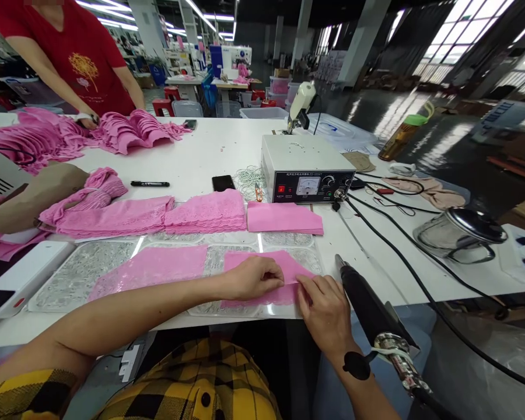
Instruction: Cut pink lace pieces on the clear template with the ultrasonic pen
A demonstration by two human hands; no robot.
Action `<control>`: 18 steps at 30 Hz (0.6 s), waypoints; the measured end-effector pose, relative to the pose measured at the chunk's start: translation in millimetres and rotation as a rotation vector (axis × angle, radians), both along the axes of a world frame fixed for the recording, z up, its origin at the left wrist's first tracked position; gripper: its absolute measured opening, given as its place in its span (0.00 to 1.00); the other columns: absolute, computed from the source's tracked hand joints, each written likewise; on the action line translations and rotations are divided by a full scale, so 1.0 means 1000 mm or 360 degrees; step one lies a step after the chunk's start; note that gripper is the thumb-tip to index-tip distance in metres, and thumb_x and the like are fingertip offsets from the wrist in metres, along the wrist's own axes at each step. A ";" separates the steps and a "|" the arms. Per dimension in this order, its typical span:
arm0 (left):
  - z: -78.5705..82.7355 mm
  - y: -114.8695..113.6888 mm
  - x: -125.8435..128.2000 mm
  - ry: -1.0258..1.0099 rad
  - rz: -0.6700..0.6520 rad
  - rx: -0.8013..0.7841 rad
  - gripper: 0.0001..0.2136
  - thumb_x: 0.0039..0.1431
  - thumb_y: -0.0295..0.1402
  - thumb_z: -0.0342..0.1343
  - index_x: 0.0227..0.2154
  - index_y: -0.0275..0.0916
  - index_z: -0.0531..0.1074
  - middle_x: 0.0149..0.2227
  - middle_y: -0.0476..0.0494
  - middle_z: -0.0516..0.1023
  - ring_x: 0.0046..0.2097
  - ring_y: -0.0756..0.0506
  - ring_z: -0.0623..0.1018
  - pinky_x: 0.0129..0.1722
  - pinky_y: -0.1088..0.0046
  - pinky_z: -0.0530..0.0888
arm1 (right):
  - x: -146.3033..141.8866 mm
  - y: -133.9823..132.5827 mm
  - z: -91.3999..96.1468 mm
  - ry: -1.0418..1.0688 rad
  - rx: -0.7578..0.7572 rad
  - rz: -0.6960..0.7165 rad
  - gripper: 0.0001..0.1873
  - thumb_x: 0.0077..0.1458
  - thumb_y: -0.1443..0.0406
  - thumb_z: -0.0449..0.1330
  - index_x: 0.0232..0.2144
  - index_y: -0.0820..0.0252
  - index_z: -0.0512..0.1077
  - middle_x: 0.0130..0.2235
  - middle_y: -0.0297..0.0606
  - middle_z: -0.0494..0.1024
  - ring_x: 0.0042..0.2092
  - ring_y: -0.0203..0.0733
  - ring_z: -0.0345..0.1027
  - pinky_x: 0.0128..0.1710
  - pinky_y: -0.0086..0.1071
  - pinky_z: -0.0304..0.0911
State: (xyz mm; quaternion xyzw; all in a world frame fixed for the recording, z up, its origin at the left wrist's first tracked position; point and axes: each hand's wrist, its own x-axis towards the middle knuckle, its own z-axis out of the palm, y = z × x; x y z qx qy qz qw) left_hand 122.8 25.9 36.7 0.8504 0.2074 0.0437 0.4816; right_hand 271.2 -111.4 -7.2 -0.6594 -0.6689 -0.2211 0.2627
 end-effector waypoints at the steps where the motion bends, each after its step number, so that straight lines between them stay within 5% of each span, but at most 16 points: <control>1: 0.000 0.001 -0.001 -0.0017 0.0035 -0.0077 0.05 0.55 0.24 0.56 0.28 0.34 0.76 0.32 0.46 0.79 0.36 0.48 0.74 0.39 0.73 0.69 | -0.001 0.003 0.001 0.0017 0.0024 0.0005 0.08 0.61 0.69 0.55 0.40 0.60 0.74 0.26 0.33 0.73 0.30 0.39 0.64 0.33 0.35 0.60; 9: 0.006 0.033 -0.038 -0.0091 0.0437 -0.0904 0.23 0.68 0.47 0.40 0.32 0.33 0.72 0.30 0.42 0.77 0.30 0.49 0.78 0.34 0.71 0.76 | -0.043 0.060 0.032 0.0184 0.0207 0.0496 0.10 0.59 0.71 0.58 0.42 0.57 0.74 0.37 0.35 0.80 0.38 0.38 0.73 0.40 0.33 0.67; 12: 0.017 0.052 -0.073 -0.0136 0.0608 -0.1241 0.26 0.60 0.56 0.51 0.27 0.33 0.70 0.25 0.44 0.76 0.26 0.49 0.77 0.31 0.70 0.76 | -0.078 0.091 0.046 0.0200 0.0202 0.0838 0.09 0.58 0.72 0.59 0.39 0.56 0.75 0.36 0.34 0.80 0.37 0.38 0.73 0.40 0.33 0.68; 15: 0.025 0.065 -0.112 -0.0231 0.0842 -0.1357 0.20 0.50 0.47 0.66 0.23 0.34 0.69 0.21 0.50 0.72 0.24 0.51 0.75 0.29 0.73 0.75 | -0.113 0.115 0.056 0.0287 0.0129 0.1149 0.10 0.58 0.72 0.58 0.40 0.55 0.75 0.37 0.34 0.81 0.40 0.38 0.74 0.43 0.33 0.70; 18: 0.023 0.071 -0.149 -0.0297 0.0994 -0.1238 0.17 0.51 0.38 0.65 0.18 0.34 0.66 0.19 0.51 0.70 0.22 0.54 0.71 0.24 0.78 0.70 | -0.126 0.128 0.057 0.0473 0.0009 0.1164 0.12 0.58 0.70 0.58 0.44 0.54 0.75 0.40 0.35 0.81 0.41 0.37 0.75 0.43 0.31 0.71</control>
